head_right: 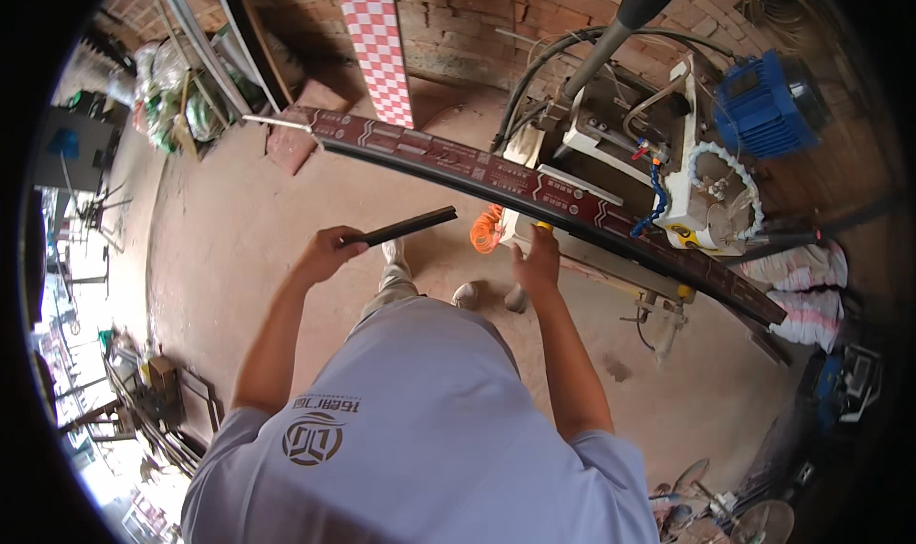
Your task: The person measures and marks a long metal profile with a marker and ruler, then positions it on a cutting machine. They operate the machine to cut the profile and remove the cut piece.
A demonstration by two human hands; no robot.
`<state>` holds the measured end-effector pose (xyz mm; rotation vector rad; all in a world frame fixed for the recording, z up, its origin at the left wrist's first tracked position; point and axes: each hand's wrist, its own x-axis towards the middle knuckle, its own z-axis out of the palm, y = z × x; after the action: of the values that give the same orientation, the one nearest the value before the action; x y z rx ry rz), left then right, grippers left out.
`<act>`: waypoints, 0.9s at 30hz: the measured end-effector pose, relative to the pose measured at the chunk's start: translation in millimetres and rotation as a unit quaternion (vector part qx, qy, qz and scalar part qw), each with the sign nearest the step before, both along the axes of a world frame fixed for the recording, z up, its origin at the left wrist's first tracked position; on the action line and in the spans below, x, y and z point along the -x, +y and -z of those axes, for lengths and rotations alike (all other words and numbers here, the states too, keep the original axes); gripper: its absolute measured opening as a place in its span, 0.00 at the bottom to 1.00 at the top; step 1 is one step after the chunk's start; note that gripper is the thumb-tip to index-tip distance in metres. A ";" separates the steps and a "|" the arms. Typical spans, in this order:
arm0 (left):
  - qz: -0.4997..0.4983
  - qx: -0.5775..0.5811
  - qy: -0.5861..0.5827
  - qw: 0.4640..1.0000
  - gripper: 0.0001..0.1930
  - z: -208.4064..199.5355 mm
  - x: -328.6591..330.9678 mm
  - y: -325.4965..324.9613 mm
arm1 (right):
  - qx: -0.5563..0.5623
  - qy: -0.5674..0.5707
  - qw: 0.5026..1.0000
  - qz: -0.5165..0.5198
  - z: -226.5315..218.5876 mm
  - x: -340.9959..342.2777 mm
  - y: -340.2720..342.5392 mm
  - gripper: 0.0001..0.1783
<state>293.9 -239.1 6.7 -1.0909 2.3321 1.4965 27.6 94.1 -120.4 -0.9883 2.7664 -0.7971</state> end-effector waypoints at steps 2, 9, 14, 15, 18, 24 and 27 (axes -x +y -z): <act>0.043 0.005 0.001 0.999 0.19 7.1 39.0 -35.3 | -0.039 0.006 0.997 0.063 17.3 23.8 11.6 0.35; 0.196 0.025 0.105 0.975 0.19 65.6 188.4 -137.3 | -0.163 0.136 0.963 0.166 34.1 72.0 17.2 0.41; 0.266 -0.025 0.104 0.958 0.17 112.6 268.8 -168.0 | -0.226 0.080 0.953 0.188 10.4 81.4 -9.9 0.46; 0.288 -0.031 0.090 0.953 0.17 122.6 281.7 -170.4 | -0.266 0.047 0.941 0.204 5.2 81.3 -14.2 0.47; 0.326 -0.098 0.019 0.940 0.18 152.7 316.8 -174.2 | -0.292 -0.002 0.930 0.222 -5.0 83.7 -23.6 0.49; 0.355 -0.234 -0.087 0.901 0.18 204.1 351.6 -159.7 | -0.296 -0.070 0.925 0.226 -17.6 91.2 -30.4 0.47; 0.323 -0.344 -0.127 0.872 0.19 222.3 353.7 -153.4 | -0.296 -0.083 0.925 0.222 -26.7 95.9 -40.5 0.45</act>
<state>-59.8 -392.5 -215.5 -0.2519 1.5171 1.5593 -68.3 53.6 -93.7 -0.1773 2.8177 -0.0305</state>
